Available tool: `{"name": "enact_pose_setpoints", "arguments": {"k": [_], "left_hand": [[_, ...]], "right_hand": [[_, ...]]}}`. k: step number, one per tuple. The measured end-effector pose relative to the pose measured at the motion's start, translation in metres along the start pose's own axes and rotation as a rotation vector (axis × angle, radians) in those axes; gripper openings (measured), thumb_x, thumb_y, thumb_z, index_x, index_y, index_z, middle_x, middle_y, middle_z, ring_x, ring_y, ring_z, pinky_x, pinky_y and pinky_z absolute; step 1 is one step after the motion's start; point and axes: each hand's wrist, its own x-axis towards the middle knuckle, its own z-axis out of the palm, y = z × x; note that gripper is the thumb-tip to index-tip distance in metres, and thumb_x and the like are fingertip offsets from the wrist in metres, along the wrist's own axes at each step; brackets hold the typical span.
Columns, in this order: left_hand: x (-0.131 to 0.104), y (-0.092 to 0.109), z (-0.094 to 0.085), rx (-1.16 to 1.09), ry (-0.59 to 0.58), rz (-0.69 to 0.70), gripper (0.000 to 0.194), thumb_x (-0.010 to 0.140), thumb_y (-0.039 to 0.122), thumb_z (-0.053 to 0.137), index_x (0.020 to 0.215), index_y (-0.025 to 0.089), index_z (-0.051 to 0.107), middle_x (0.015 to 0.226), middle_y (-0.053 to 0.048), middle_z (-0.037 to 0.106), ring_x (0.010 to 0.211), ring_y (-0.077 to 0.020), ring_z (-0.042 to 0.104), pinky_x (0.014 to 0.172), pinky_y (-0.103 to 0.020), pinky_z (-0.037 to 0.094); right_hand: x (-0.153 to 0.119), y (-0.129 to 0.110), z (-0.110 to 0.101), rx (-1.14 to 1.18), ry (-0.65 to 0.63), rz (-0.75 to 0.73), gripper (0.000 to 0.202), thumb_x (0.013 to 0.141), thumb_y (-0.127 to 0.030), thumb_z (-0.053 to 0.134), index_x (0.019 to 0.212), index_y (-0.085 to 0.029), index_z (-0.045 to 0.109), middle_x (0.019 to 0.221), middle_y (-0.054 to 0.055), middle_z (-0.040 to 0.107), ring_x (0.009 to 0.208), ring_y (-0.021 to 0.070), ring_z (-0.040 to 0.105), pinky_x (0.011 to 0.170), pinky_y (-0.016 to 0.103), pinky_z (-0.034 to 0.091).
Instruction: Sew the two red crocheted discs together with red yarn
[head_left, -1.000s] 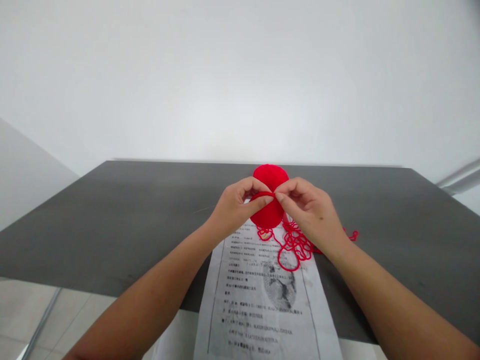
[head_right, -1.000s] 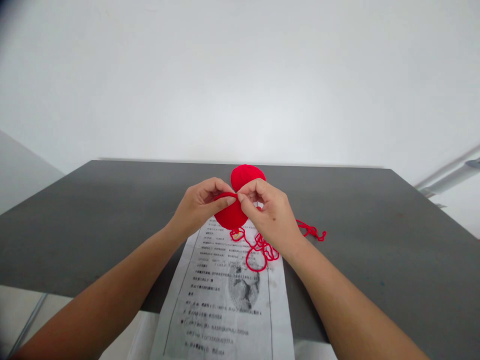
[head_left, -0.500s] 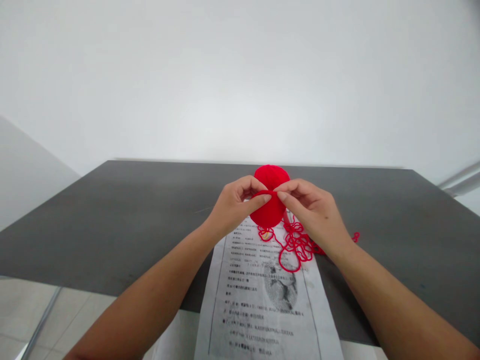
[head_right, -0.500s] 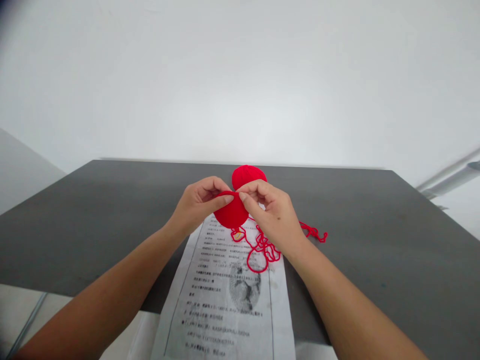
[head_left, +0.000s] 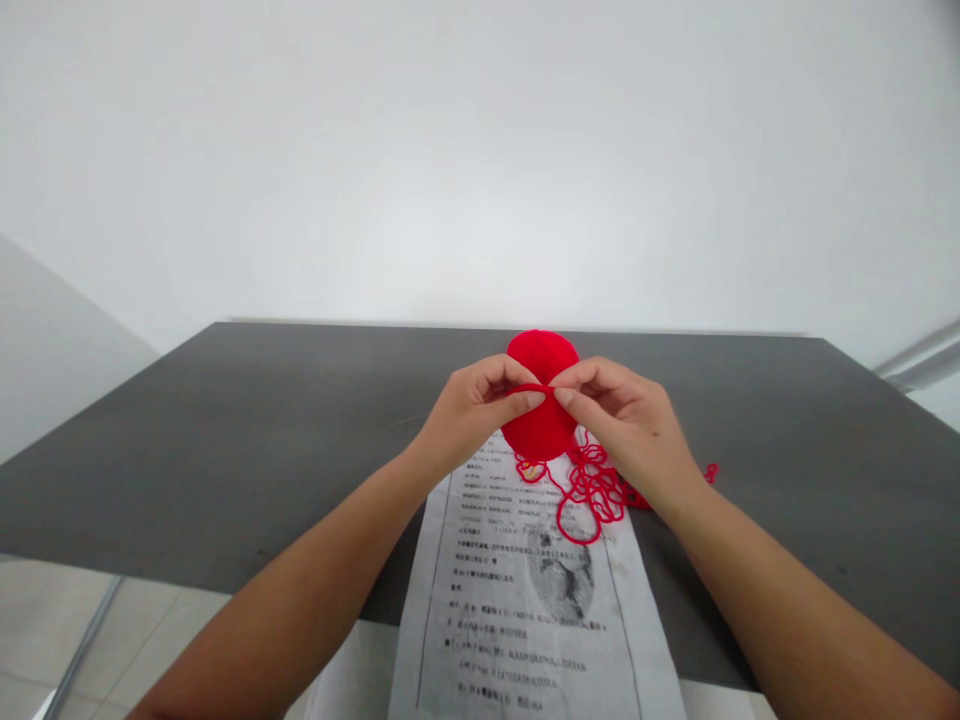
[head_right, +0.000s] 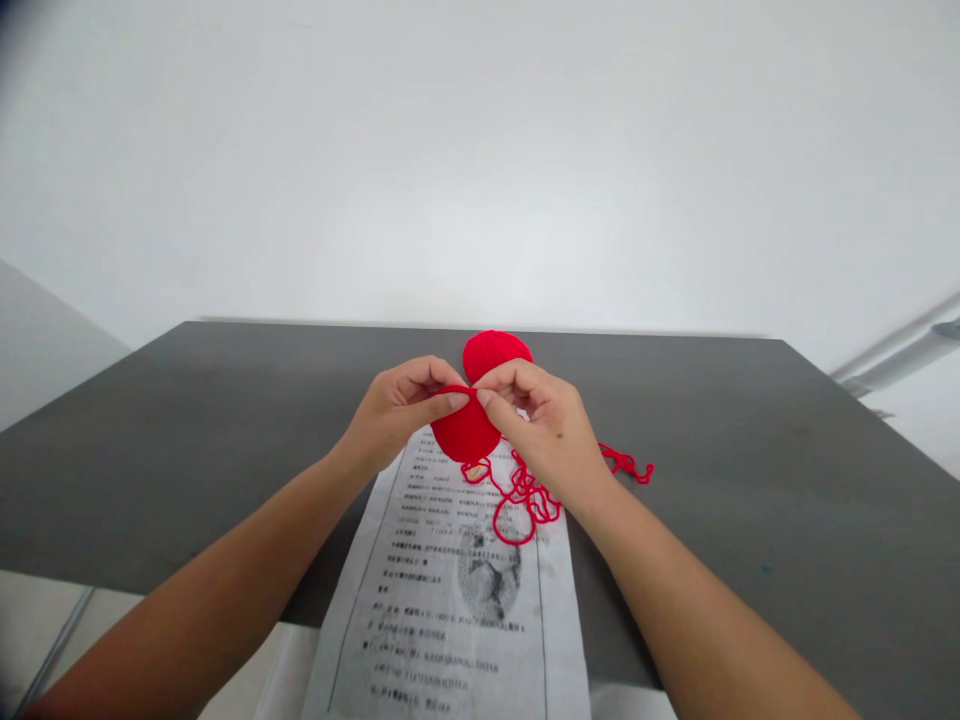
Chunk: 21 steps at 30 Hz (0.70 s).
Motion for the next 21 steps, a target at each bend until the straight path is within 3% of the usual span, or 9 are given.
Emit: {"name": "enact_pose_setpoints", "arguments": {"k": [21], "left_hand": [[-0.0008, 0.0010, -0.0010, 0.124, -0.013, 0.069, 0.015, 0.076, 0.027, 0.076, 0.074, 0.015, 0.066, 0.071, 0.000, 0.062, 0.069, -0.0117, 0.056, 0.070, -0.026, 0.046]], "right_hand": [[0.0016, -0.0021, 0.0003, -0.035, 0.002, -0.051, 0.008, 0.082, -0.019, 0.063, 0.074, -0.018, 0.063, 0.069, -0.001, 0.061, 0.063, 0.0122, 0.053, 0.061, 0.026, 0.042]]}}
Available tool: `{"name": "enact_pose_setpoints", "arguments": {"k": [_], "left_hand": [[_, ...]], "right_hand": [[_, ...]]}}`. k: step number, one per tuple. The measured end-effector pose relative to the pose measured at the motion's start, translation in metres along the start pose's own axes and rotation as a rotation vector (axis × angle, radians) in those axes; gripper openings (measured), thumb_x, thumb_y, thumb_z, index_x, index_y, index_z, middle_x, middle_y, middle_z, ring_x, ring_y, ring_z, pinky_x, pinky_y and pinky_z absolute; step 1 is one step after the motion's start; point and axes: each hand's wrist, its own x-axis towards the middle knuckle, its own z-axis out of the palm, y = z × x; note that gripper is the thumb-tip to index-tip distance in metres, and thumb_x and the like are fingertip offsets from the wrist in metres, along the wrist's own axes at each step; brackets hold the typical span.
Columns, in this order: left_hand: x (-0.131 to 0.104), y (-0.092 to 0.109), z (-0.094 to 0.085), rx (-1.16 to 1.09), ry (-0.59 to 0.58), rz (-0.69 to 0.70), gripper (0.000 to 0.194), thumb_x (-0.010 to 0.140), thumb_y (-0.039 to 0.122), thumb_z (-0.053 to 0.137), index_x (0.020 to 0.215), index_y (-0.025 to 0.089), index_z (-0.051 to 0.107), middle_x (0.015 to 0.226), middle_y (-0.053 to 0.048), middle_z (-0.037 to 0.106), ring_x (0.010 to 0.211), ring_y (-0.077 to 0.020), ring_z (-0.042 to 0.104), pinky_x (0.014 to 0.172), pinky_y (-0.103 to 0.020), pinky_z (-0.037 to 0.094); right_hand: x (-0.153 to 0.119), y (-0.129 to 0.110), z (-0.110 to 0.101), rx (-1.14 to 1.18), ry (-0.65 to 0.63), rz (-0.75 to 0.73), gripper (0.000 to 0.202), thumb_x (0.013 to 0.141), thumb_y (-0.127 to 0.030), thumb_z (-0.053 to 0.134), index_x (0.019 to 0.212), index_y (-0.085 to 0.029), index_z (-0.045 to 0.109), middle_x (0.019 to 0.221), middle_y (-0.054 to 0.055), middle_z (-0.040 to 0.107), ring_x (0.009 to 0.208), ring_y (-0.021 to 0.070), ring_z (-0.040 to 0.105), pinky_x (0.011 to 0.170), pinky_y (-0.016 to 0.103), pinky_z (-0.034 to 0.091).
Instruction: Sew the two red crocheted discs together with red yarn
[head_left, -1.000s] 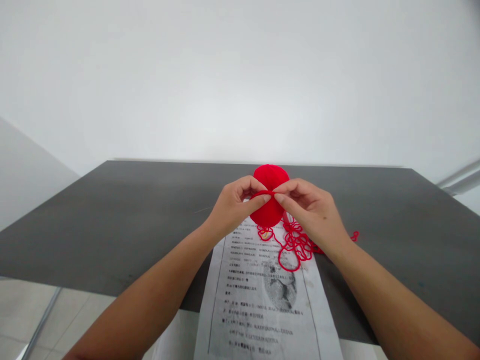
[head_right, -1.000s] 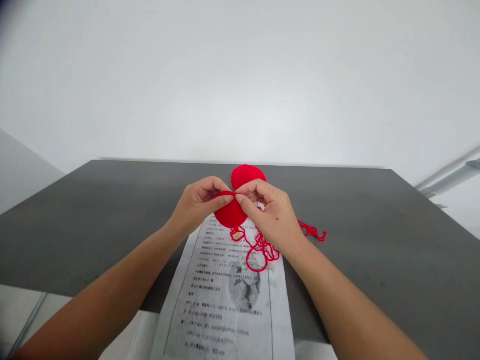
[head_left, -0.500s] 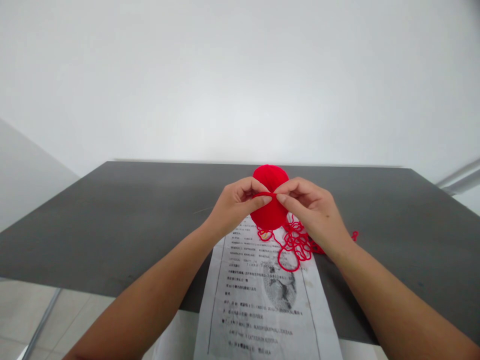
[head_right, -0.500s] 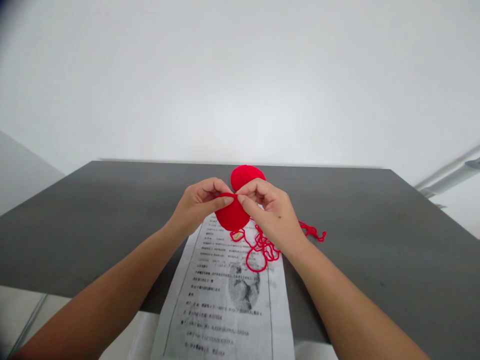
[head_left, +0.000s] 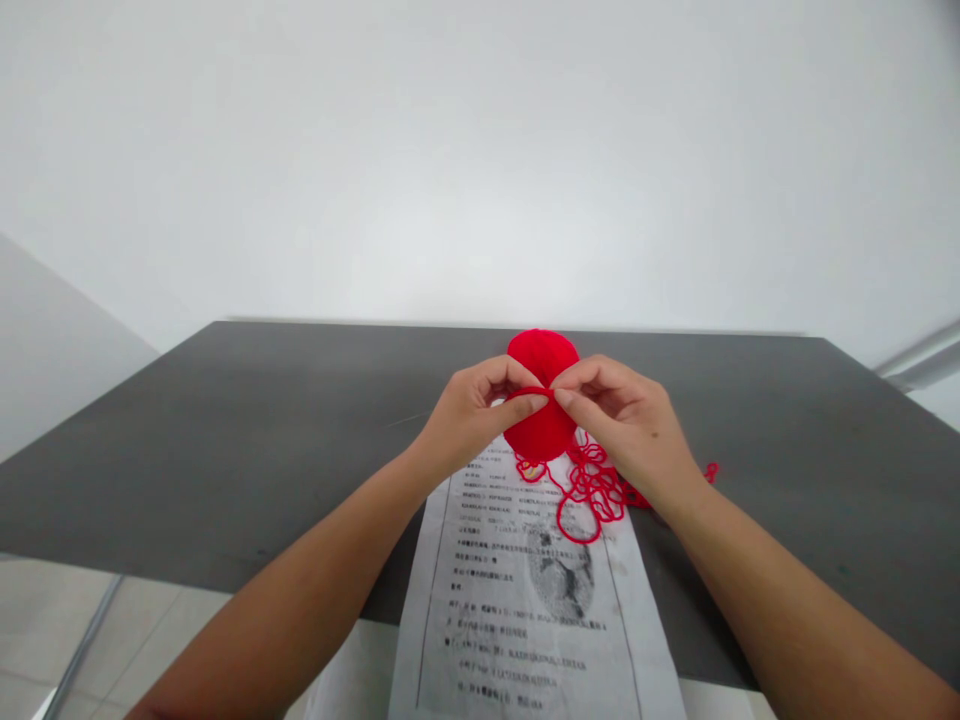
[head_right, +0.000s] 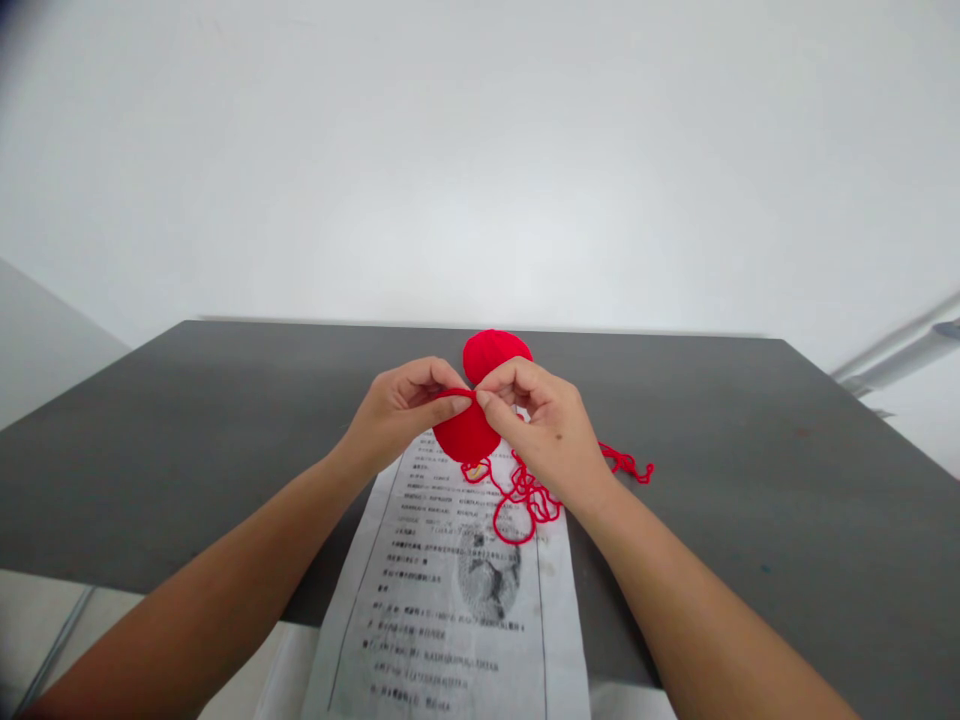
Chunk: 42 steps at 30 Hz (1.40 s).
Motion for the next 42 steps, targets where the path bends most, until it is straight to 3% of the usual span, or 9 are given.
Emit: {"name": "enact_pose_setpoints", "arguments": {"k": [13, 22, 32, 42], "left_hand": [[0.0001, 0.0004, -0.0003, 0.053, 0.032, -0.001, 0.018, 0.075, 0.031, 0.076, 0.074, 0.016, 0.066, 0.073, -0.001, 0.064, 0.070, -0.0130, 0.057, 0.067, -0.026, 0.046], [-0.0004, 0.0023, 0.0003, 0.090, 0.033, 0.010, 0.012, 0.076, 0.024, 0.073, 0.073, 0.015, 0.065, 0.072, -0.001, 0.064, 0.070, -0.0123, 0.058, 0.068, -0.025, 0.047], [0.0005, 0.0000, 0.0003, -0.065, 0.018, -0.072, 0.019, 0.074, 0.030, 0.077, 0.076, 0.015, 0.065, 0.073, 0.000, 0.064, 0.066, -0.0111, 0.056, 0.066, -0.025, 0.047], [-0.0007, 0.0021, 0.0007, 0.088, 0.062, -0.011, 0.013, 0.075, 0.025, 0.072, 0.072, 0.016, 0.064, 0.072, -0.001, 0.064, 0.068, -0.0123, 0.057, 0.065, -0.025, 0.046]], "right_hand": [[-0.0009, 0.0017, 0.0017, 0.002, -0.007, -0.012, 0.005, 0.084, -0.019, 0.063, 0.080, -0.019, 0.066, 0.074, 0.000, 0.065, 0.067, 0.0131, 0.058, 0.066, 0.027, 0.046], [-0.0008, 0.0028, 0.0018, -0.014, 0.010, -0.025, 0.005, 0.083, -0.019, 0.064, 0.077, -0.019, 0.065, 0.072, 0.000, 0.064, 0.066, 0.0127, 0.057, 0.064, 0.027, 0.045], [-0.0017, 0.0027, 0.0014, 0.019, 0.032, 0.050, 0.007, 0.083, -0.022, 0.064, 0.078, -0.019, 0.065, 0.067, -0.001, 0.062, 0.061, 0.0126, 0.055, 0.060, 0.026, 0.044], [-0.0003, 0.0018, 0.0020, 0.035, 0.006, 0.042, 0.005, 0.082, -0.023, 0.065, 0.080, -0.019, 0.067, 0.074, 0.001, 0.067, 0.066, 0.0134, 0.059, 0.065, 0.027, 0.047]]}}
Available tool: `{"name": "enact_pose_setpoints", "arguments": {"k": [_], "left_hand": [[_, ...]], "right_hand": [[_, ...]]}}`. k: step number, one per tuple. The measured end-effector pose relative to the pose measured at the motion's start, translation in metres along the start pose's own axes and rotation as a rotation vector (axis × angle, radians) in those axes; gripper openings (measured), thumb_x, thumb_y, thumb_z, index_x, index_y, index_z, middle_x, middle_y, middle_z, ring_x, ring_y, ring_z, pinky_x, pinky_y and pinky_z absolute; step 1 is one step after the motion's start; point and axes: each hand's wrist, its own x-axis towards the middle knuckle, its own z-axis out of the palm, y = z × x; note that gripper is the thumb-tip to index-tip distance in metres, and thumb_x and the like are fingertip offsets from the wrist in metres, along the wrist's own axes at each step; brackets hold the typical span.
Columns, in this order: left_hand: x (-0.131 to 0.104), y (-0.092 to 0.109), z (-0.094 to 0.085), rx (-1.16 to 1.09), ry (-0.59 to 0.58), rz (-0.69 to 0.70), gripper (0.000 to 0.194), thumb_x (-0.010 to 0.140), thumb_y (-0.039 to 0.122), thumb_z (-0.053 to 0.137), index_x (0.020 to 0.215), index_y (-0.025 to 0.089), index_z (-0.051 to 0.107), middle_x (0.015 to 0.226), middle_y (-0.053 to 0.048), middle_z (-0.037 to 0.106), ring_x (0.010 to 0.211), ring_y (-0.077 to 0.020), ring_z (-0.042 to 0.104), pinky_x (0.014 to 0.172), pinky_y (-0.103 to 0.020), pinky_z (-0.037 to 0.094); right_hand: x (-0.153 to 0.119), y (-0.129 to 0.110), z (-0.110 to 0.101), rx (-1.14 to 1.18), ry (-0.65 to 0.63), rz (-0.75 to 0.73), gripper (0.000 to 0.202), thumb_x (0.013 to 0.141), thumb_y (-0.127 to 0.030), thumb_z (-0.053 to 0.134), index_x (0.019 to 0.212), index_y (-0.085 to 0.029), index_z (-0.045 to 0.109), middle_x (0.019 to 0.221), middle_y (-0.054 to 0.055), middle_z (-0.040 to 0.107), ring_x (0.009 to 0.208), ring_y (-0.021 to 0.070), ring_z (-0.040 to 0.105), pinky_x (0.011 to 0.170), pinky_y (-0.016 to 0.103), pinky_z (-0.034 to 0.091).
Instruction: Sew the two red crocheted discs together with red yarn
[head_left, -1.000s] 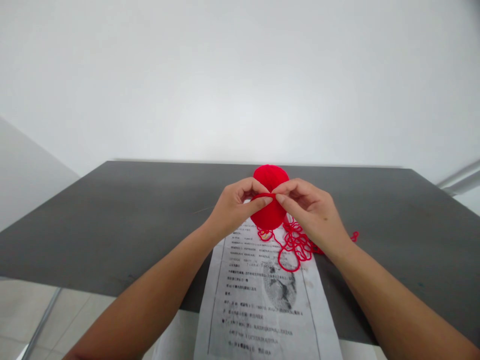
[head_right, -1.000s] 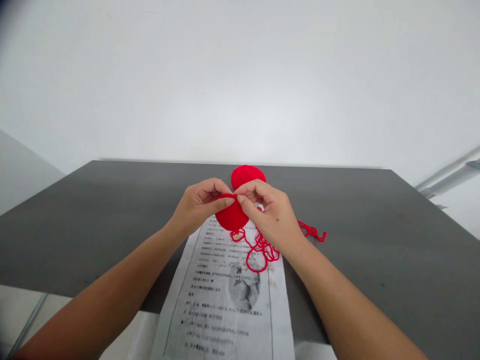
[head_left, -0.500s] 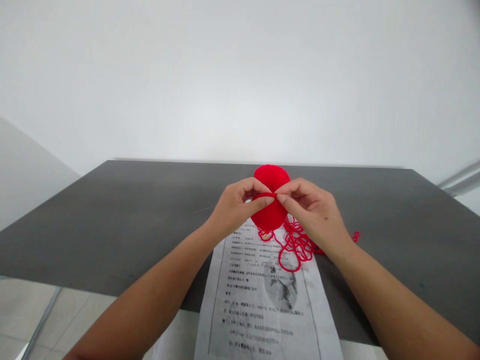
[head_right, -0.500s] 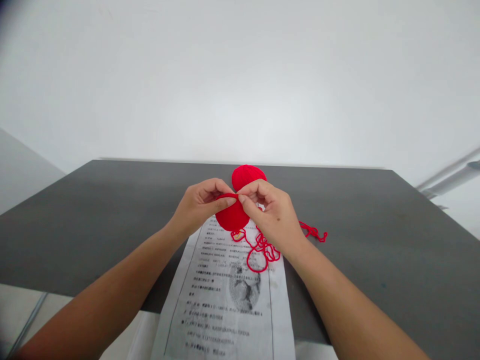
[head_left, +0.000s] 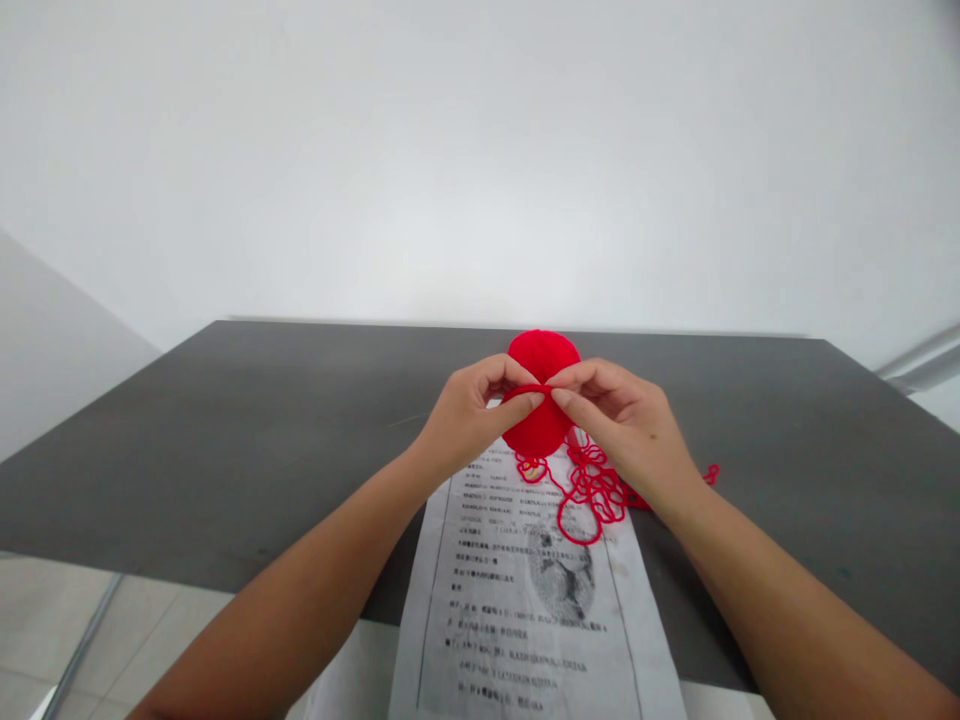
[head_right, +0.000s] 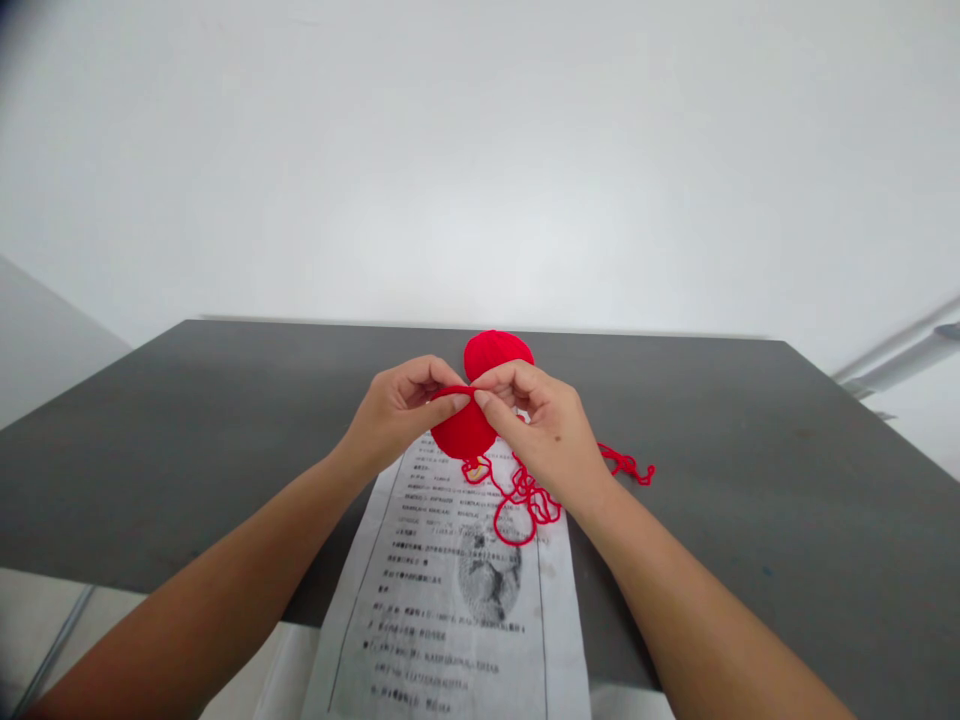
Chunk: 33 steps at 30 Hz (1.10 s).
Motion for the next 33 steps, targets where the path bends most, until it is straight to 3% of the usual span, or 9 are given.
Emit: {"name": "enact_pose_setpoints", "arguments": {"k": [26, 33], "left_hand": [[0.0000, 0.0008, 0.0006, 0.040, -0.009, 0.018, 0.011, 0.074, 0.023, 0.073, 0.072, 0.016, 0.065, 0.073, -0.001, 0.065, 0.070, -0.0130, 0.058, 0.066, -0.025, 0.046], [0.0004, -0.0015, 0.0009, -0.078, -0.031, -0.027, 0.014, 0.075, 0.027, 0.075, 0.075, 0.015, 0.066, 0.073, -0.001, 0.064, 0.068, -0.0119, 0.057, 0.065, -0.025, 0.046]], "right_hand": [[-0.0006, 0.0015, -0.0005, -0.061, -0.001, -0.044, 0.008, 0.083, -0.021, 0.064, 0.076, -0.019, 0.064, 0.071, -0.001, 0.062, 0.064, 0.0122, 0.055, 0.062, 0.026, 0.043], [-0.0019, 0.0019, -0.0016, -0.081, 0.016, -0.053, 0.009, 0.085, -0.020, 0.062, 0.076, -0.019, 0.064, 0.069, -0.001, 0.061, 0.064, 0.0124, 0.054, 0.062, 0.027, 0.042]]}}
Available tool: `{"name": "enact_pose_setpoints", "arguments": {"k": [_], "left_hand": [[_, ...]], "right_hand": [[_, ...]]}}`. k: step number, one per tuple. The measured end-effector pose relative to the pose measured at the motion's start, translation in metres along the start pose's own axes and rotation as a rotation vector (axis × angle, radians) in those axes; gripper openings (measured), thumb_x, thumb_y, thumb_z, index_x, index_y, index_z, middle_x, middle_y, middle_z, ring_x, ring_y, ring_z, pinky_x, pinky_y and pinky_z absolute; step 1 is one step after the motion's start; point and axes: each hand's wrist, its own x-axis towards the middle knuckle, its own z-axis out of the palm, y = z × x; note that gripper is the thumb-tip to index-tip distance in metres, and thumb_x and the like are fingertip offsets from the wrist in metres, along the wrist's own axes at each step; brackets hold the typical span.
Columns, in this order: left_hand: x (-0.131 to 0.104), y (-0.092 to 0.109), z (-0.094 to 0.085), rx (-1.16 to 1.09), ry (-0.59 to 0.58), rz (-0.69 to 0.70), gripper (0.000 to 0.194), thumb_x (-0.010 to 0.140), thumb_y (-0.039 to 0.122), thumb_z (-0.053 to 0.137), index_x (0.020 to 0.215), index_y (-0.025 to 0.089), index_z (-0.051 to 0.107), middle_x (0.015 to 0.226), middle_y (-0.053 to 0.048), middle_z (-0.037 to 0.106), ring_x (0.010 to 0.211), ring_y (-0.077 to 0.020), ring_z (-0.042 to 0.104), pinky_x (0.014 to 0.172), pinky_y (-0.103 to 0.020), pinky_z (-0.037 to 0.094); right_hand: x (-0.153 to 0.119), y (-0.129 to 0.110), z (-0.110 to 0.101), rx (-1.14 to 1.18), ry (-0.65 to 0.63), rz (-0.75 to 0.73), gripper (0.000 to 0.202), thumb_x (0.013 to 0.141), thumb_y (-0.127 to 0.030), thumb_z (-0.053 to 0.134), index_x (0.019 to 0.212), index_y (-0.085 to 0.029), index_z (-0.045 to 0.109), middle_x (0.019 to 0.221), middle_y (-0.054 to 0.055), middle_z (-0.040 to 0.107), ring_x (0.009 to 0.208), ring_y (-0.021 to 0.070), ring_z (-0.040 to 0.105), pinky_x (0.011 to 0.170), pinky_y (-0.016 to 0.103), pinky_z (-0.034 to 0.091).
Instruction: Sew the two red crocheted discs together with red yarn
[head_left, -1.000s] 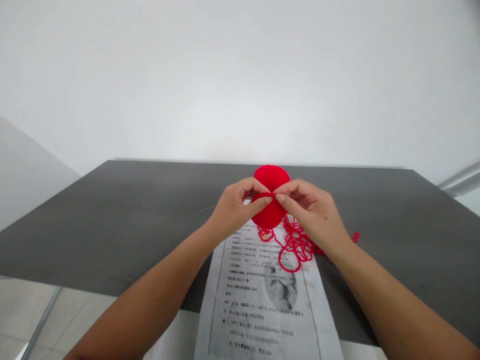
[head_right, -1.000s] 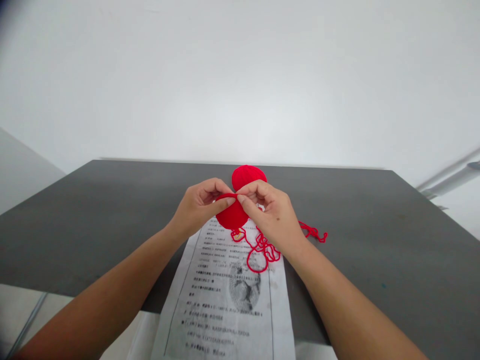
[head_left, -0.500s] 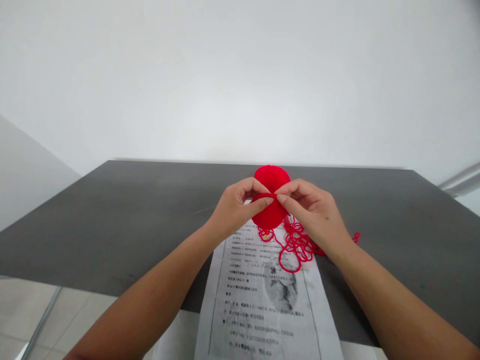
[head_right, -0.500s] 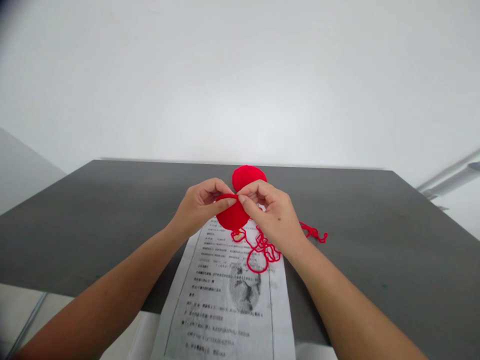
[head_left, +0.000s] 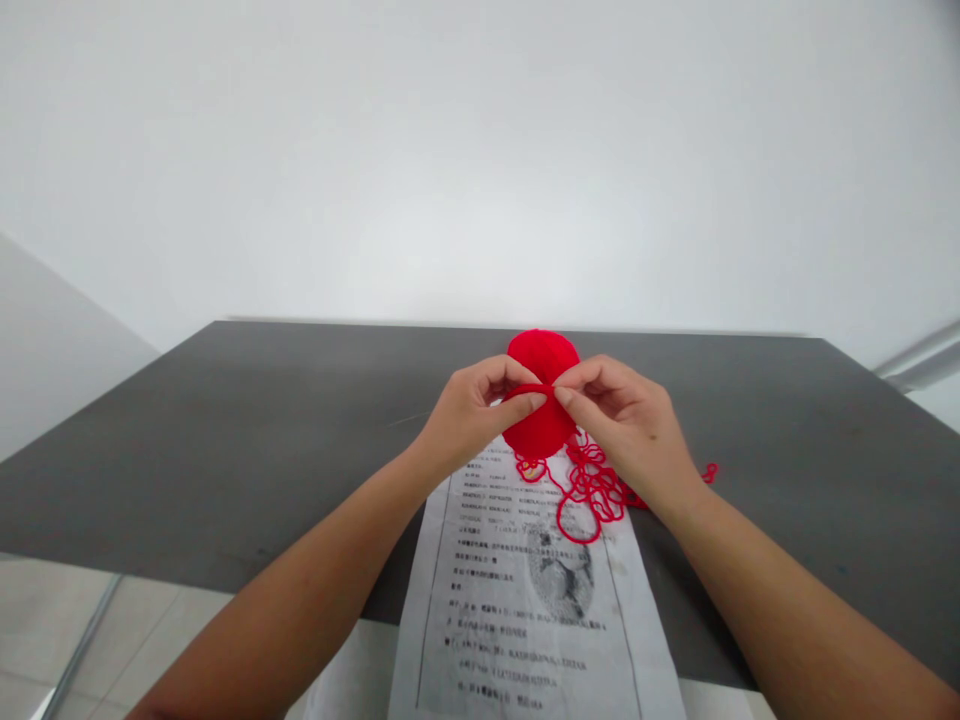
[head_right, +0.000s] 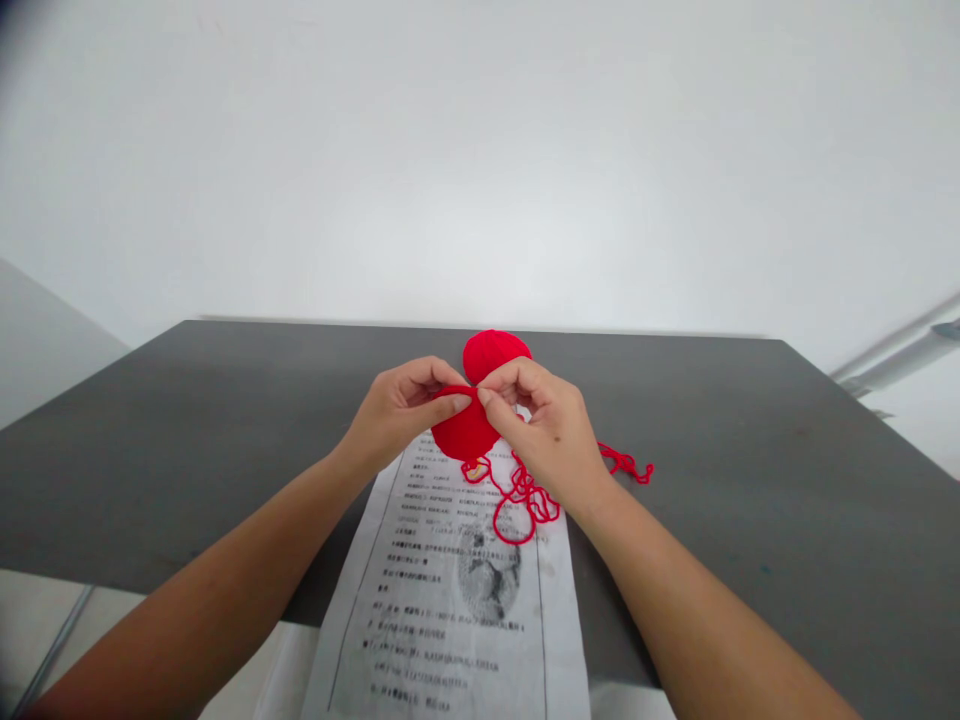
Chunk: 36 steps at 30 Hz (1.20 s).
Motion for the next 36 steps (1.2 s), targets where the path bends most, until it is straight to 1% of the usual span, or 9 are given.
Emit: {"name": "enact_pose_setpoints", "arguments": {"k": [4, 8, 11, 15, 19, 24, 30, 36], "left_hand": [[0.0002, -0.0013, -0.0008, -0.027, 0.004, 0.018, 0.015, 0.074, 0.026, 0.075, 0.074, 0.015, 0.065, 0.071, 0.000, 0.063, 0.067, -0.0114, 0.056, 0.066, -0.024, 0.047], [-0.0002, -0.0009, -0.0012, -0.008, 0.011, 0.047, 0.014, 0.074, 0.025, 0.075, 0.073, 0.015, 0.066, 0.071, 0.000, 0.063, 0.067, -0.0111, 0.056, 0.066, -0.024, 0.046], [-0.0006, 0.0001, -0.0010, 0.006, 0.018, 0.051, 0.013, 0.074, 0.024, 0.074, 0.072, 0.015, 0.065, 0.071, 0.000, 0.063, 0.067, -0.0111, 0.056, 0.065, -0.024, 0.046], [-0.0011, 0.0014, -0.0001, 0.054, 0.039, 0.044, 0.010, 0.075, 0.022, 0.073, 0.072, 0.015, 0.065, 0.070, 0.000, 0.063, 0.067, -0.0110, 0.055, 0.064, -0.023, 0.045], [-0.0010, 0.0020, 0.0005, 0.092, 0.046, 0.059, 0.009, 0.075, 0.020, 0.071, 0.071, 0.015, 0.065, 0.069, 0.000, 0.064, 0.066, -0.0111, 0.055, 0.064, -0.023, 0.045], [-0.0012, 0.0017, 0.0004, 0.096, 0.036, 0.073, 0.009, 0.075, 0.021, 0.072, 0.071, 0.015, 0.065, 0.070, 0.000, 0.064, 0.067, -0.0112, 0.056, 0.065, -0.024, 0.045], [-0.0008, -0.0004, 0.0001, -0.002, 0.009, 0.045, 0.013, 0.075, 0.025, 0.074, 0.073, 0.015, 0.066, 0.070, 0.001, 0.063, 0.066, -0.0105, 0.055, 0.066, -0.024, 0.046], [-0.0005, -0.0003, 0.0005, 0.007, 0.026, 0.053, 0.012, 0.074, 0.023, 0.075, 0.072, 0.016, 0.066, 0.070, 0.000, 0.063, 0.067, -0.0112, 0.056, 0.066, -0.024, 0.046]], "right_hand": [[0.0001, 0.0020, -0.0008, 0.029, 0.006, -0.001, 0.009, 0.085, -0.020, 0.063, 0.076, -0.019, 0.064, 0.069, -0.001, 0.061, 0.063, 0.0119, 0.053, 0.061, 0.026, 0.042], [0.0011, 0.0014, 0.0001, 0.063, -0.009, 0.003, 0.006, 0.084, -0.019, 0.062, 0.081, -0.019, 0.067, 0.073, -0.001, 0.066, 0.064, 0.0120, 0.057, 0.062, 0.025, 0.045], [0.0017, 0.0008, 0.0012, 0.050, -0.009, -0.016, 0.007, 0.084, -0.018, 0.062, 0.082, -0.018, 0.069, 0.075, 0.000, 0.069, 0.066, 0.0128, 0.060, 0.064, 0.026, 0.046], [0.0015, 0.0023, 0.0017, 0.010, -0.004, -0.057, 0.008, 0.085, -0.018, 0.062, 0.080, -0.019, 0.069, 0.075, 0.000, 0.068, 0.067, 0.0129, 0.059, 0.066, 0.027, 0.047], [0.0012, 0.0036, 0.0016, 0.000, 0.005, -0.067, 0.006, 0.084, -0.018, 0.064, 0.080, -0.019, 0.068, 0.075, 0.000, 0.068, 0.068, 0.0127, 0.060, 0.067, 0.026, 0.047], [0.0019, 0.0025, 0.0015, 0.007, 0.008, -0.044, 0.007, 0.083, -0.018, 0.064, 0.077, -0.018, 0.068, 0.073, -0.001, 0.067, 0.065, 0.0120, 0.059, 0.065, 0.025, 0.046], [0.0014, -0.0002, -0.0003, 0.056, -0.002, 0.010, 0.008, 0.083, -0.020, 0.065, 0.077, -0.018, 0.068, 0.070, 0.000, 0.066, 0.062, 0.0123, 0.058, 0.061, 0.026, 0.045], [0.0022, -0.0010, -0.0011, 0.094, -0.016, 0.018, 0.007, 0.083, -0.021, 0.065, 0.078, -0.018, 0.068, 0.070, -0.001, 0.066, 0.062, 0.0112, 0.057, 0.061, 0.025, 0.044]]}}
